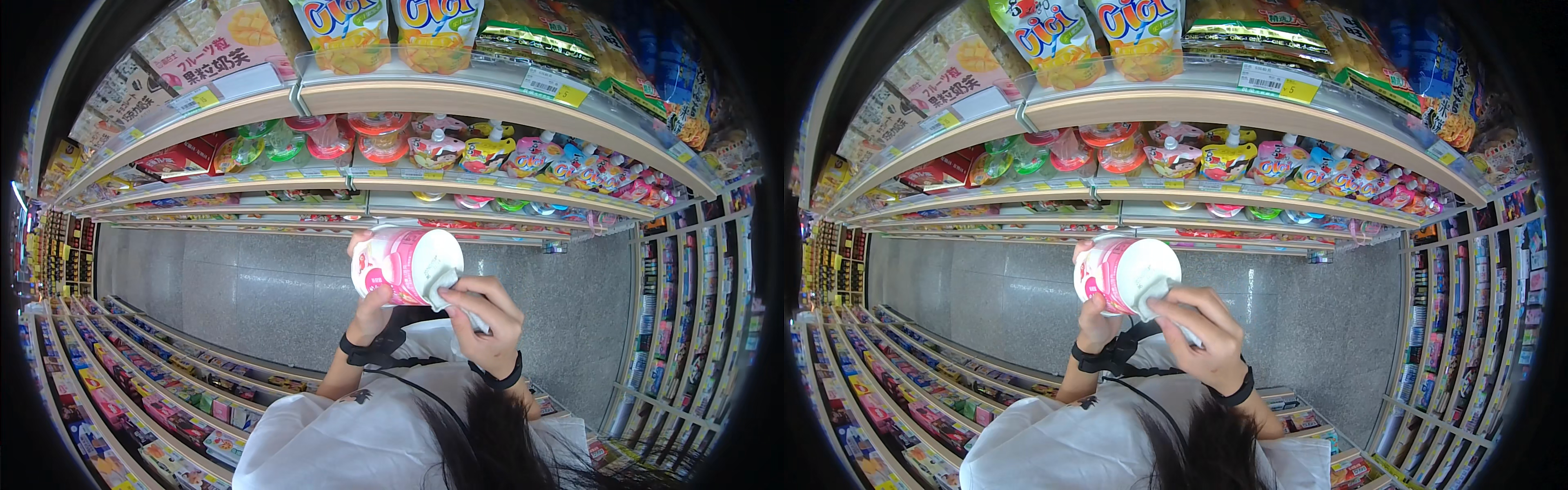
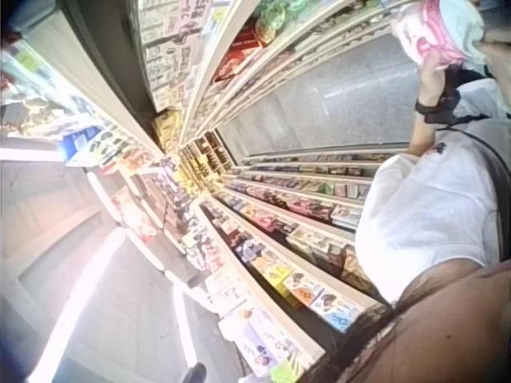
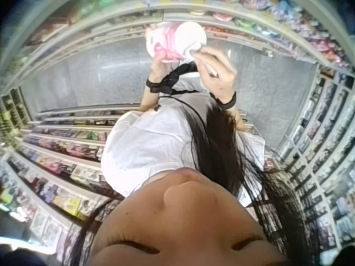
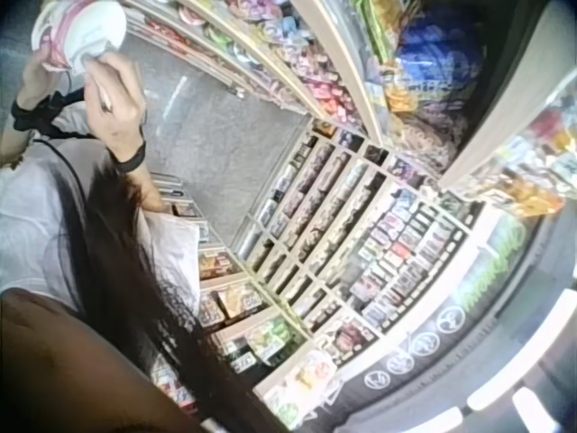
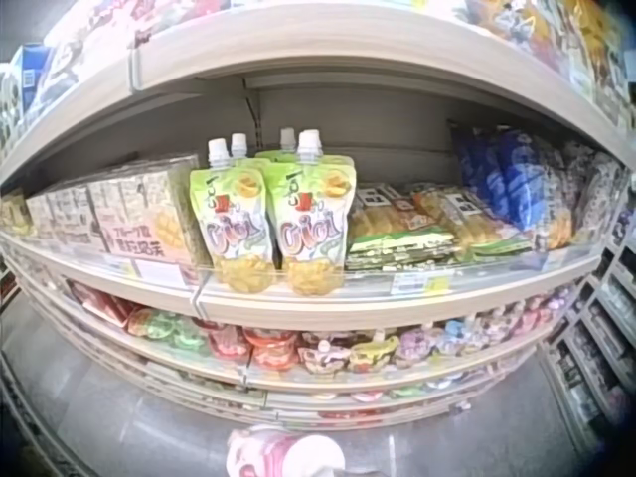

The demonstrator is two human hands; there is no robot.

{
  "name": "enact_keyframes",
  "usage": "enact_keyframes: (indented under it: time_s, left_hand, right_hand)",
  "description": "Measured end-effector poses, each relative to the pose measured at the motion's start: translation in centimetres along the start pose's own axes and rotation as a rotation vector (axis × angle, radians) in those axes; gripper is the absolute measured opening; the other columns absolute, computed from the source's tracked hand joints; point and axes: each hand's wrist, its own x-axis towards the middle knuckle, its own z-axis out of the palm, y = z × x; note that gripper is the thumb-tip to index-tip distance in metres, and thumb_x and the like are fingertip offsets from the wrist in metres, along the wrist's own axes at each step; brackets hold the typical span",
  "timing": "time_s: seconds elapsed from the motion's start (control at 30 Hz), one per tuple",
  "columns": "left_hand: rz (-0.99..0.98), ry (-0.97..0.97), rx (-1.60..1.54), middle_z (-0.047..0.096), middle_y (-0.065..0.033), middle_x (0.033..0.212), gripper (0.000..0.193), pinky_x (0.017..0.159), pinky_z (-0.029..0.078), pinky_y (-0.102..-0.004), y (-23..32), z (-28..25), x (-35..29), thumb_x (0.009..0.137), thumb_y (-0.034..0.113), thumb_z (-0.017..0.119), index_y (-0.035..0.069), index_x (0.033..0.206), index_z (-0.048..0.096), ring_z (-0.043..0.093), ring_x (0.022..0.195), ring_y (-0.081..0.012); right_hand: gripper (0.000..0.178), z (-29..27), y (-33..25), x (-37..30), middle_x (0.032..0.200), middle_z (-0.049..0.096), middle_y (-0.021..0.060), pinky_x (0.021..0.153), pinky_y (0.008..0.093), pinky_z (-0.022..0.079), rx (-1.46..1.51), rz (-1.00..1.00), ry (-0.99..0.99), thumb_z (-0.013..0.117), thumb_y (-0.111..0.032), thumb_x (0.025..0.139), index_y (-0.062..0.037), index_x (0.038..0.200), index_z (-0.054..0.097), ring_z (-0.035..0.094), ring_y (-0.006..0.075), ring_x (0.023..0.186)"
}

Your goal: The person wipes the exterior surfaces of a yogurt container and a drink pouch using a white cloth while standing in a grocery aisle.

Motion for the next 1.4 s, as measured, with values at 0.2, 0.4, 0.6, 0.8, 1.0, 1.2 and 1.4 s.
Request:
enact_keyframes:
  time_s: [0.2, 0.4, 0.6, 0.8, 1.0, 1.2, 1.4]
  left_hand:
    - [0.013, -0.144, -0.038, 0.041, -0.0151, 0.127, 0.083, 0.099, 0.041, -0.041, -0.6, -1.6, -0.5, 0.069, 0.026, 0.077, 0.017, 0.13, 0.021, 0.047, 0.118, -0.0282]
    - [0.237, -0.578, 0.316, 0.028, -0.0261, 0.138, 0.088, 0.099, 0.036, -0.0467, -1.0, -3.1, 0.5, 0.061, 0.016, 0.084, 0.02, 0.129, 0.028, 0.037, 0.125, -0.0387]
    - [0.328, -0.69, 0.282, 0.024, -0.0303, 0.139, 0.083, 0.098, 0.035, -0.0508, -0.5, -2.0, 1.3, 0.062, 0.02, 0.084, 0.027, 0.127, 0.034, 0.033, 0.127, -0.045]
    - [0.263, -0.637, 0.238, 0.027, -0.0336, 0.135, 0.078, 0.094, 0.04, -0.05, -0.6, -1.2, 0.6, 0.062, 0.026, 0.084, 0.032, 0.122, 0.036, 0.04, 0.12, -0.0428]
    - [0.188, -0.531, 0.047, 0.029, -0.0289, 0.136, 0.081, 0.095, 0.042, -0.0508, -1.6, -0.8, -0.7, 0.06, 0.028, 0.086, 0.032, 0.122, 0.034, 0.042, 0.119, -0.0412]
    - [0.099, -0.103, -0.214, 0.035, -0.0217, 0.132, 0.086, 0.095, 0.046, -0.0461, 0.2, 0.4, -1.7, 0.072, 0.031, 0.079, 0.027, 0.13, 0.016, 0.045, 0.12, -0.0342]
    - [0.142, 0.028, 0.016, 0.035, -0.0168, 0.13, 0.089, 0.097, 0.043, -0.0419, -1.3, -1.8, -1.9, 0.074, 0.031, 0.077, 0.022, 0.131, 0.01, 0.044, 0.119, -0.028]
  right_hand:
    - [0.03, 0.2, -0.2, 0.7, 0.089, 0.062, 0.0097, 0.067, 0.0303, 0.048, 0.032, -0.106, 0.011, 0.069, 0.008, 0.066, -0.0026, 0.094, 0.07, 0.06, 0.0232, 0.075]
    - [0.021, -2.7, 0.9, 2.5, 0.093, 0.065, 0.0119, 0.071, 0.031, 0.049, -0.117, -0.038, 0.199, 0.065, 0.004, 0.074, 0.0003, 0.094, 0.068, 0.062, 0.0244, 0.08]
    - [0.013, -2.3, 0.4, 1.8, 0.097, 0.067, 0.0154, 0.086, 0.0382, 0.048, 0.117, 0.244, -0.041, 0.06, 0.001, 0.082, 0.001, 0.093, 0.067, 0.063, 0.0299, 0.096]
    - [0.011, -3.0, -1.1, 1.7, 0.098, 0.067, 0.0153, 0.09, 0.0417, 0.048, 0.257, -0.192, -0.293, 0.063, 0.001, 0.078, 0.0016, 0.088, 0.067, 0.063, 0.032, 0.1]
    - [0.014, -3.1, 1.5, 1.8, 0.098, 0.068, 0.0148, 0.08, 0.0319, 0.051, 0.242, 0.079, -0.168, 0.061, -0.001, 0.082, 0.0024, 0.094, 0.066, 0.066, 0.0262, 0.093]
    - [0.017, -0.9, 1.4, -2.3, 0.098, 0.068, 0.0156, 0.079, 0.0303, 0.051, 0.217, 0.287, -0.001, 0.065, -0.001, 0.081, 0.0024, 0.098, 0.067, 0.067, 0.0225, 0.09]
    - [0.024, 3.1, -0.8, -3.5, 0.102, 0.066, 0.0204, 0.084, 0.0309, 0.051, 0.139, 0.174, 0.11, 0.066, 0.006, 0.077, 0.0052, 0.101, 0.066, 0.066, 0.0259, 0.095]
